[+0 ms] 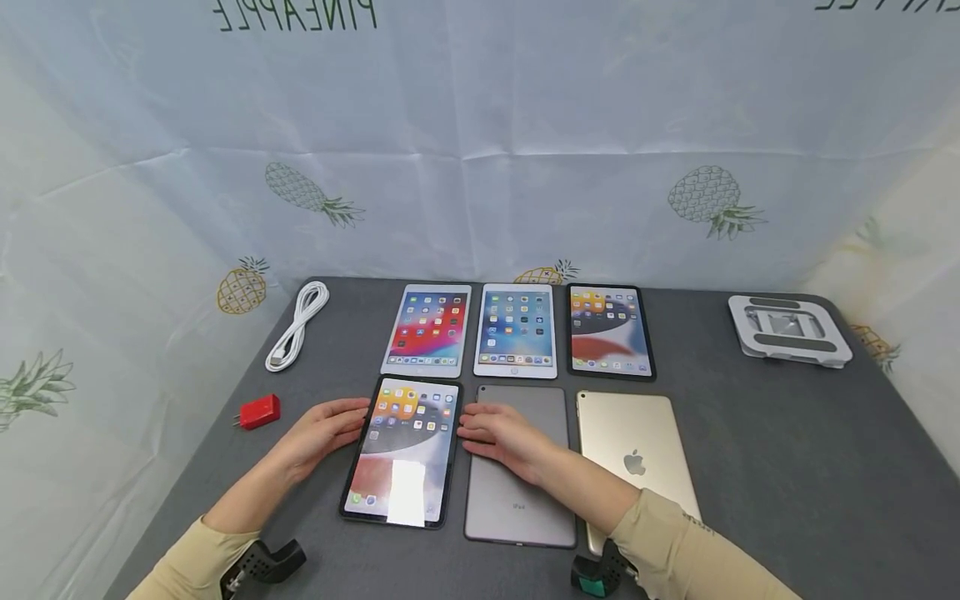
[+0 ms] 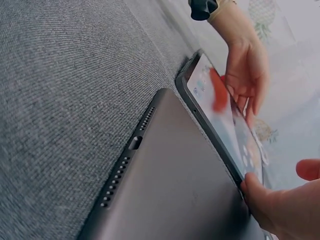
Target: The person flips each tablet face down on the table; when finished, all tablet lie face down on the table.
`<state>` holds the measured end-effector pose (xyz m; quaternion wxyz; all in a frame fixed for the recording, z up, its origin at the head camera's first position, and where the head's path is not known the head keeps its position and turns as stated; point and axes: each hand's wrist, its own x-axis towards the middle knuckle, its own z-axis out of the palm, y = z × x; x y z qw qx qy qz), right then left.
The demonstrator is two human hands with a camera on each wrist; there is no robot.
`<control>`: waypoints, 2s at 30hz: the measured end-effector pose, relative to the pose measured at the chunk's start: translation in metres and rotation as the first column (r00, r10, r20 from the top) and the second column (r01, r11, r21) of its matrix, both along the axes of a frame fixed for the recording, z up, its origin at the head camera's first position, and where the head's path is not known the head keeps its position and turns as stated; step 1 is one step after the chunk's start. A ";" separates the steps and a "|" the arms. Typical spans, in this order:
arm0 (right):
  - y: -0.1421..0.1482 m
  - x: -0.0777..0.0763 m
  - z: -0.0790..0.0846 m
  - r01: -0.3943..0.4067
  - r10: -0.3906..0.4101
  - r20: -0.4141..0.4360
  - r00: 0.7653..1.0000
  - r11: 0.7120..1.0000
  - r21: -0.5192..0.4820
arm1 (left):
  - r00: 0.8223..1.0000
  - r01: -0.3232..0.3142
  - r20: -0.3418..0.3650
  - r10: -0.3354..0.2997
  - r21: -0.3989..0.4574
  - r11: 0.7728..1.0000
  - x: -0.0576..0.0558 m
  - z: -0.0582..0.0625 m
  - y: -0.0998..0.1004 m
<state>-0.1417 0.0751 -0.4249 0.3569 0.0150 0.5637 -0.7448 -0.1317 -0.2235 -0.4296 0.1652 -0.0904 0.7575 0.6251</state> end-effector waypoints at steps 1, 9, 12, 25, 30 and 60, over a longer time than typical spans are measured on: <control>0.000 0.000 0.000 0.000 0.000 0.001 1.000 1.000 -0.001 | 1.000 -0.010 -0.004 0.010 0.015 1.000 0.000 0.000 0.000; -0.002 0.001 -0.001 0.001 -0.001 0.015 1.000 1.000 -0.011 | 0.992 -0.116 -0.043 0.121 0.094 0.989 0.000 0.009 0.002; -0.004 0.001 -0.001 -0.006 0.007 0.020 1.000 0.999 -0.032 | 0.990 -0.129 -0.048 0.134 0.106 0.986 0.001 0.016 0.005; -0.017 0.006 -0.004 -0.075 0.080 0.033 0.996 0.989 -0.125 | 0.989 -0.019 -0.144 0.042 0.158 0.987 0.009 0.048 0.034; -0.019 0.006 -0.005 -0.111 0.113 0.009 0.994 0.988 -0.104 | 0.987 0.010 -0.161 0.014 0.145 0.989 0.010 0.052 0.046; -0.045 -0.036 0.039 0.095 0.038 -0.476 0.879 0.963 0.252 | 0.928 0.078 -0.366 -0.076 -0.009 0.997 0.009 0.051 0.063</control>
